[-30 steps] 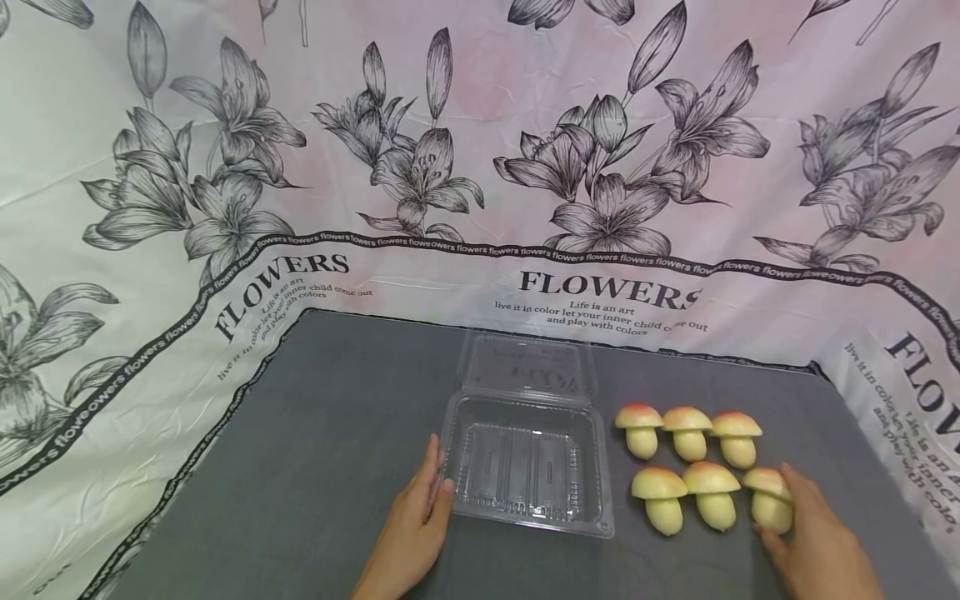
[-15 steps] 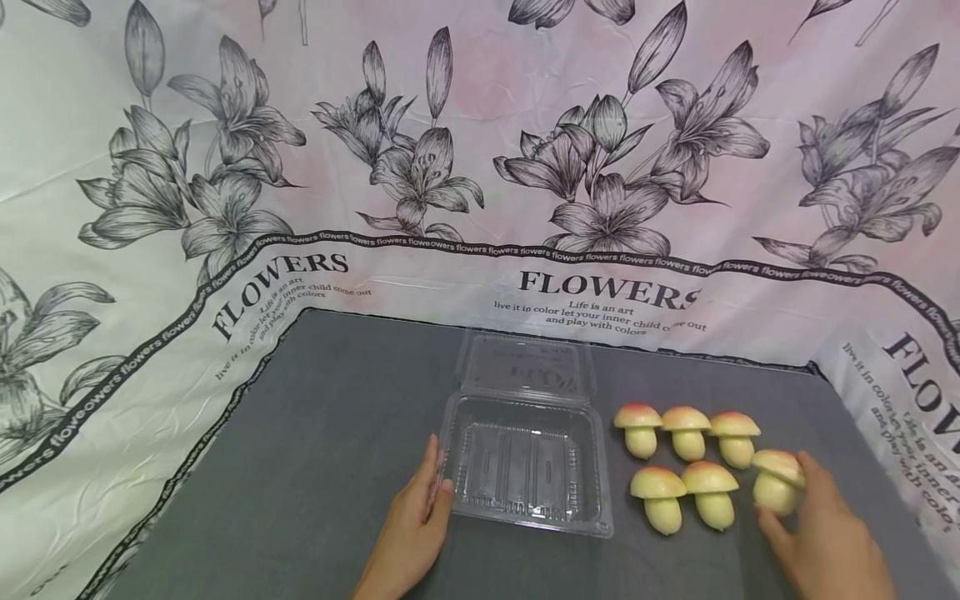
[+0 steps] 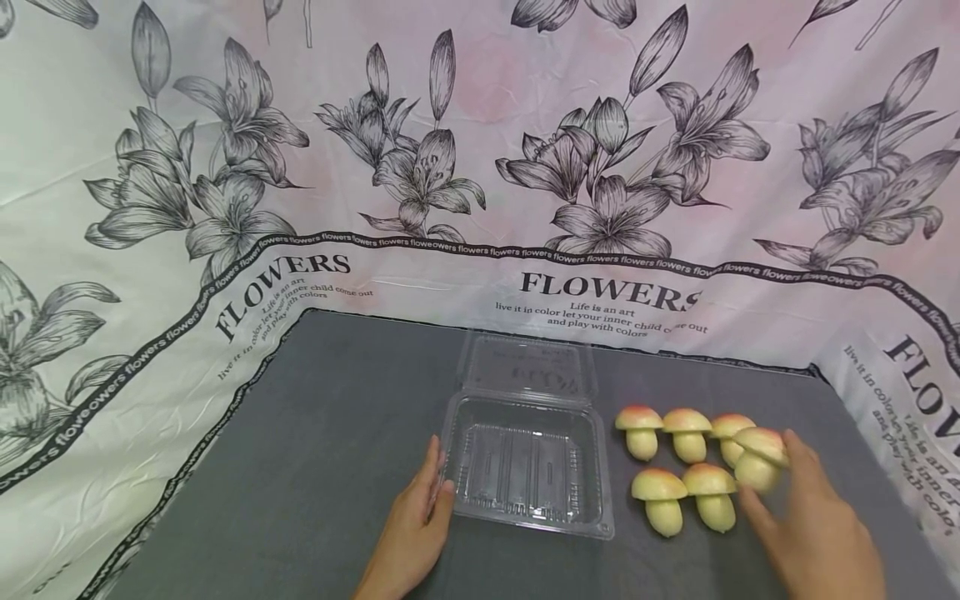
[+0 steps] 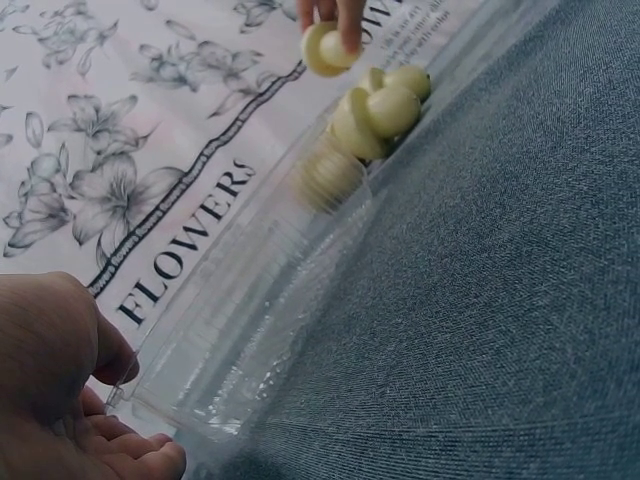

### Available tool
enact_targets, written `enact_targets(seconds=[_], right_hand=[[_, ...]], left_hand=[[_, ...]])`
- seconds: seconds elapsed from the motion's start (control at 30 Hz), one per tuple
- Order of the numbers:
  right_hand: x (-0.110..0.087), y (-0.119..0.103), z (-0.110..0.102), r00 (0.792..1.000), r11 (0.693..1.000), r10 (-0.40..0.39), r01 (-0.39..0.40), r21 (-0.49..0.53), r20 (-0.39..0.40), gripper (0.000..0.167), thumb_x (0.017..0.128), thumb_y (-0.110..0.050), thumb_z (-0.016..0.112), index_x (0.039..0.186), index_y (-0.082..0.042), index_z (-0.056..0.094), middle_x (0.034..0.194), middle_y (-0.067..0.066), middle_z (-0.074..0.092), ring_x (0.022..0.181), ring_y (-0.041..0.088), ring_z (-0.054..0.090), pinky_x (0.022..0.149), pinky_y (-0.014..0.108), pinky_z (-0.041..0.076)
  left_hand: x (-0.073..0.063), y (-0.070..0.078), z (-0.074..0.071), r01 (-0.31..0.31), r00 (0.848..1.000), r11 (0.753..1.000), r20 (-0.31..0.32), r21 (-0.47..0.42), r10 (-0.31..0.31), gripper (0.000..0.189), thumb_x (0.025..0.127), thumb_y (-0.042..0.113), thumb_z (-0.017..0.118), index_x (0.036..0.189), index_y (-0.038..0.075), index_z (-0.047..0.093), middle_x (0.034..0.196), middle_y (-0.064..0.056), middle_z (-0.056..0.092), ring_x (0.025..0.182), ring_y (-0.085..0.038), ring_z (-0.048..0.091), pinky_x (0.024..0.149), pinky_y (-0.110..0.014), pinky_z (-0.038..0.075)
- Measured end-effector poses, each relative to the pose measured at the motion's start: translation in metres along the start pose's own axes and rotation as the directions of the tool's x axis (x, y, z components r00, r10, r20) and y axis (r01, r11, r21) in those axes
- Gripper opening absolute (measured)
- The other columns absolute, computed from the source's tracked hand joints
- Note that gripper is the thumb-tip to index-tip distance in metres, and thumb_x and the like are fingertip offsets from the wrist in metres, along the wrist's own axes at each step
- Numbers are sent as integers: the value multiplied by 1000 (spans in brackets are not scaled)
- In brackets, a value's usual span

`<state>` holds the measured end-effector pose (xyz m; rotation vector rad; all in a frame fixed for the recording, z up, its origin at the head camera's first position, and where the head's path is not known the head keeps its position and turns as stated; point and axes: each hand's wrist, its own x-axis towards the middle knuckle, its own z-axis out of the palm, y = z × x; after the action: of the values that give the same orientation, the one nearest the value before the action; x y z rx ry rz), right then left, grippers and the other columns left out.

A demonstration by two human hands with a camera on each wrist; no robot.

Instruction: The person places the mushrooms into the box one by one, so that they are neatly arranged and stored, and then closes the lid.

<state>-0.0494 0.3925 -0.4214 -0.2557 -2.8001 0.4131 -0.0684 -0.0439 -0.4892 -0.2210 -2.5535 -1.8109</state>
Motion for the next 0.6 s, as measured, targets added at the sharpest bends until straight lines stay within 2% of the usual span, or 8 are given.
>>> enact_targets(seconds=[0.2,0.4,0.6], right_hand=[[0,-16,-3,1000,1000,-17,17,7,-22,100,91,-34,83,166,-3,25,124,49,54,74,68,59,51,65,42],[0,-31,-3,999,999,-39,39,18,-23,101,91,-36,84,167,-7,24,126,49,54,74,69,58,51,66,42],[-2,-47,2,995,994,-79,83,64,-65,97,90,-30,85,167,-11,29,126,45,59,73,69,58,48,65,40]], left_hand=[[0,0,1,29,1000,1000,9,-2,-29,67,113,18,49,170,6,16,166,-22,38,152,-36,38,121,-58,33],[0,1,1,46,999,999,18,-8,-45,67,113,19,49,170,8,15,167,-21,36,153,-35,36,122,-58,30],[0,1,1,38,999,999,11,-6,-38,67,113,18,49,170,8,15,166,-22,37,153,-35,36,122,-59,30]])
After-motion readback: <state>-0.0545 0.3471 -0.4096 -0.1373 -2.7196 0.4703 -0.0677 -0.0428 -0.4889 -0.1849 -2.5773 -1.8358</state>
